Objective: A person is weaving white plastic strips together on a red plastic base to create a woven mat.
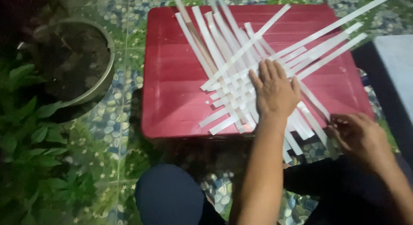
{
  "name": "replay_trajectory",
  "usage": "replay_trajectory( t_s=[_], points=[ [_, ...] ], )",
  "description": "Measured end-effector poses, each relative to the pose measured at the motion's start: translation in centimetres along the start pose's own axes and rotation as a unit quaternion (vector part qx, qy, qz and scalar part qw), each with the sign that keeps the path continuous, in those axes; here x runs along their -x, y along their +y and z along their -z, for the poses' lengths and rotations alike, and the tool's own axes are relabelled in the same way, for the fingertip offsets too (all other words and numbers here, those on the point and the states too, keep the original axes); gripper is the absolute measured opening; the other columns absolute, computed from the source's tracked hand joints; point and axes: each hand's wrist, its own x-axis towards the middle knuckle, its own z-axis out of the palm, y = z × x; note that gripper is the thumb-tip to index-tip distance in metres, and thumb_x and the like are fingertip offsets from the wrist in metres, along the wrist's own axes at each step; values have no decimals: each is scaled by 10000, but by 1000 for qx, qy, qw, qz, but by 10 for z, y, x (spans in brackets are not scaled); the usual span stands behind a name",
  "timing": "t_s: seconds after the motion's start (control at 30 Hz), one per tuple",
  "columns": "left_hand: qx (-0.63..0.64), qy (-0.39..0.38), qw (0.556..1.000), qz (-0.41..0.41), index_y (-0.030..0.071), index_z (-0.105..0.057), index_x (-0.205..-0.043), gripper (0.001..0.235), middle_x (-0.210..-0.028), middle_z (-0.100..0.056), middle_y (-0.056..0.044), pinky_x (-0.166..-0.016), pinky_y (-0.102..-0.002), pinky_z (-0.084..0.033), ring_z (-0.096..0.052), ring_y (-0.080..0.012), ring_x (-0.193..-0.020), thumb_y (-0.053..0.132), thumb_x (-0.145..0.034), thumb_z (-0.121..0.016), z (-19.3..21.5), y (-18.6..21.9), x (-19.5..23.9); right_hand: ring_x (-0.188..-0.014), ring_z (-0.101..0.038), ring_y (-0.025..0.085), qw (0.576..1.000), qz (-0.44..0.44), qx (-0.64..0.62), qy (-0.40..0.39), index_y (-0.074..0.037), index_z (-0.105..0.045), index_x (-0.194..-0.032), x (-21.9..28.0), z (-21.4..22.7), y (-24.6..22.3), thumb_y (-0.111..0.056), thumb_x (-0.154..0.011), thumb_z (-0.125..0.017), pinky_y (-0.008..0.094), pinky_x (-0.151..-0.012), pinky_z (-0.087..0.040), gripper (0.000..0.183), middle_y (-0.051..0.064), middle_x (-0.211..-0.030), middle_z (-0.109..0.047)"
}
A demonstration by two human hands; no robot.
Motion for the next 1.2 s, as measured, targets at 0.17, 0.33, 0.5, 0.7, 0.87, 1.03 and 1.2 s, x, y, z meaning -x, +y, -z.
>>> replay_trajectory(
  t_s=[0.17, 0.33, 0.5, 0.7, 0.87, 1.03, 1.2],
  points=[
    [42, 75, 996, -4, 33, -265, -1342, 616, -1377, -306, -193, -1039, -559, -135, -235, -328, -1303, 406, -852, -290, -5, 2, 6, -770, -602, 227, 1000, -5, -3, -6, -112, -624, -1108, -5, 1, -12, -141, -727, -658, 335, -655, -484, 383, 85, -965, -624],
    [63, 88, 994, -11, 84, -288, -1346, 580, -1408, -255, -193, -1042, -563, -107, -195, -340, -1326, 401, -861, -290, -5, 1, 7, -737, -554, 247, 998, 4, -42, 44, -39, -641, -1027, -33, 5, -44, -123, -860, -576, 354, -630, -444, 198, 115, -914, -627],
    [58, 89, 994, -13, 108, -274, -1355, 568, -1409, -262, -177, -1033, -573, -114, -214, -325, -1319, 396, -865, -282, -3, 2, 9, -690, -583, 292, 994, 81, -55, 50, -12, -627, -980, -57, -6, -47, -60, -855, -560, 385, -540, -456, 150, 155, -857, -622],
    [52, 44, 998, -7, 92, -401, -1259, 508, -1369, -330, -155, -1018, -605, -99, -229, -306, -1303, 382, -867, -260, 4, 4, 8, -716, -594, 293, 995, 81, -57, -10, -33, -640, -1028, -69, -6, -39, -92, -822, -558, 406, -585, -479, 230, 148, -886, -625],
    [49, 40, 998, -10, 77, -394, -1260, 516, -1373, -318, -167, -1016, -613, -103, -220, -313, -1308, 377, -862, -259, 5, 4, 7, -657, -600, 189, 989, 32, -96, -112, -82, -635, -1068, -100, 9, -19, -176, -785, -625, 300, -594, -500, 299, 69, -891, -656],
    [38, 24, 999, -8, 54, -371, -1271, 543, -1380, -291, -178, -1020, -629, -60, -197, -324, -1310, 389, -863, -244, 15, 8, 14, -914, -575, 340, 980, 186, -77, -4, -8, -598, -1119, -161, 8, -49, -89, -847, -570, 430, -738, -464, 286, 198, -1077, -595],
    [-34, 75, 996, 27, 154, -531, -1162, 516, -1316, -431, -65, -1035, -600, -103, -271, -235, -1296, 403, -861, -195, 57, 11, 30, -1077, -507, 422, 924, 369, -97, 39, -34, -583, -1113, -223, -41, -89, -33, -724, -627, 489, -869, -414, 392, 234, -1151, -538]
  ],
)
